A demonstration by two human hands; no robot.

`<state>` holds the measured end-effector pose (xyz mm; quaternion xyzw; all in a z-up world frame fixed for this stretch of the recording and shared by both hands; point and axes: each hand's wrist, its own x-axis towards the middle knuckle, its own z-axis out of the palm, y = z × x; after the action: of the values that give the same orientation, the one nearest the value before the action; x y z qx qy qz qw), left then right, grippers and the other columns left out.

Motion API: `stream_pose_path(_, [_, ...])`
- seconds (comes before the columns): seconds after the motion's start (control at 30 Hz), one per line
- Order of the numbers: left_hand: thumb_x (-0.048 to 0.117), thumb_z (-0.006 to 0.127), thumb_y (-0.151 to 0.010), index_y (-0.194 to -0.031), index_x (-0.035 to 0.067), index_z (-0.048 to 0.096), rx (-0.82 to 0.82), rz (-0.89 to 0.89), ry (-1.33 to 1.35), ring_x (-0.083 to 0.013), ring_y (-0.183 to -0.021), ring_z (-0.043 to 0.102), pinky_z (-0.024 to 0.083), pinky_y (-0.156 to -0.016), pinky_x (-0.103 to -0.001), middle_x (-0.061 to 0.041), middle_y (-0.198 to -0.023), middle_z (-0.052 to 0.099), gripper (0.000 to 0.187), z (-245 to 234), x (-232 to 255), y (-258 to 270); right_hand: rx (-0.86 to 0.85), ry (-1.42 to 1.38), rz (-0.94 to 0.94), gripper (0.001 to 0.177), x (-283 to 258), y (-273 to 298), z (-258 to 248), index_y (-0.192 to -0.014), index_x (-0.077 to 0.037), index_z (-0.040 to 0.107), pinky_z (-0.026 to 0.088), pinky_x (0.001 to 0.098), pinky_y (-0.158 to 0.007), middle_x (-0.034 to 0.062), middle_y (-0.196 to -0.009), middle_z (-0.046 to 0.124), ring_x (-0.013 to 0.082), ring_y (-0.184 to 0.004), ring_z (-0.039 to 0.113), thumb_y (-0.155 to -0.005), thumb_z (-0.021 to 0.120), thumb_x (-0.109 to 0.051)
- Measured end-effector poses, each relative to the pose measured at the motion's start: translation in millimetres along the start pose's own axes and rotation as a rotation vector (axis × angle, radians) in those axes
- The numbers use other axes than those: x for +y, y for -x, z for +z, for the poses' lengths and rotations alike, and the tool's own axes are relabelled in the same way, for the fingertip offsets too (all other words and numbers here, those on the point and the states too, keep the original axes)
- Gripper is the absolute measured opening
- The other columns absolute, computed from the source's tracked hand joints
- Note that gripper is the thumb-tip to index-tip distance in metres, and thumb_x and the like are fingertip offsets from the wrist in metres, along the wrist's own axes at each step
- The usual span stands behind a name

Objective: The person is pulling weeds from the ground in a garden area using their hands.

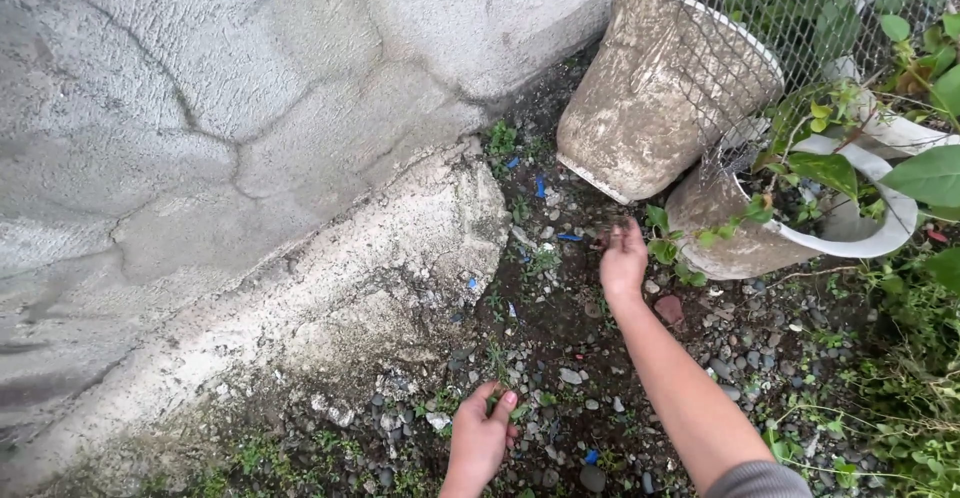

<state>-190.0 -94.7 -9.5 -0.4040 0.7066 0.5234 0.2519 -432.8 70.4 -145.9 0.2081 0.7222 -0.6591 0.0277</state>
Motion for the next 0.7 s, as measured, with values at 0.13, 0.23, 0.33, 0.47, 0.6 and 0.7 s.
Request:
stream_pose_path(0.13, [0.019, 0.061, -0.101, -0.126, 0.013, 0.068, 0.018, -0.056, 0.077, -0.0071, -0.061, 0.059, 0.054, -0.055, -0.017, 0.001, -0.076, 0.064, 0.026, -11.0, -4.2, -0.8, 0.04, -0.366, 0.062, 0.027, 27.6, 9.3, -11.3, -0.13, -0.008, 0.054, 0.047, 0.0271, -0.084, 0.0064, -0.115, 0.062, 0.0158, -0.099, 0.058, -0.107, 0.04, -0.006])
stream_pose_path(0.23, [0.018, 0.061, -0.102, -0.122, 0.011, 0.07, 0.02, -0.057, 0.098, -0.008, -0.06, 0.058, 0.053, -0.054, -0.019, 0.0, -0.073, 0.062, 0.023, -18.5, -15.8, -7.2, -0.009, -0.393, 0.105, 0.017, 49.1, 54.4, -57.8, -0.117, -0.009, 0.057, 0.047, 0.0285, -0.084, 0.006, -0.106, 0.062, 0.0173, -0.094, 0.058, -0.108, 0.044, -0.005])
stream_pose_path(0.33, [0.017, 0.061, -0.102, -0.122, 0.011, 0.069, 0.027, -0.073, 0.102, -0.0081, -0.06, 0.057, 0.054, -0.055, -0.018, 0.0, -0.073, 0.062, 0.022, -20.4, -17.4, -13.6, -0.079, -0.211, 0.144, 0.019, 31.4, 95.3, -116.2, -0.124, -0.008, 0.055, 0.046, 0.0268, -0.072, 0.0094, -0.106, 0.063, 0.0184, -0.085, 0.056, -0.109, 0.044, -0.004])
stream_pose_path(0.47, [0.02, 0.059, -0.104, -0.123, 0.014, 0.068, -0.005, -0.092, 0.025, -0.0059, -0.059, 0.057, 0.053, -0.053, -0.016, 0.003, -0.074, 0.062, 0.022, -4.0, -25.6, -14.8, -0.048, 0.386, -0.002, 0.022, 18.2, 114.9, -178.1, -0.125, -0.001, 0.052, 0.043, 0.0278, -0.041, 0.0119, -0.083, 0.062, 0.0197, -0.054, 0.05, -0.115, 0.034, -0.005])
stream_pose_path(0.6, [0.02, 0.058, -0.102, -0.135, 0.019, 0.062, -0.036, -0.069, -0.025, -0.004, -0.061, 0.058, 0.053, -0.053, -0.014, 0.001, -0.091, 0.075, 0.033, 9.8, -20.3, 6.9, -0.16, 0.509, -0.077, 0.05, -80.9, 107.9, -112.3, -0.138, -0.003, 0.046, 0.053, 0.0393, -0.07, 0.0096, -0.096, 0.061, 0.0225, -0.08, 0.057, -0.106, 0.028, -0.038])
stream_pose_path(0.7, [0.019, 0.062, -0.101, -0.121, 0.018, 0.069, -0.042, -0.109, -0.05, -0.004, -0.061, 0.061, 0.054, -0.053, -0.014, -0.003, -0.098, 0.08, 0.021, 7.7, -29.2, 30.3, -0.3, 0.58, -0.433, 0.068, -112.9, 76.2, -46.4, -0.145, 0.007, 0.039, 0.037, 0.0269, -0.033, -0.0044, -0.053, 0.041, 0.0125, -0.039, 0.038, -0.102, 0.047, -0.045])
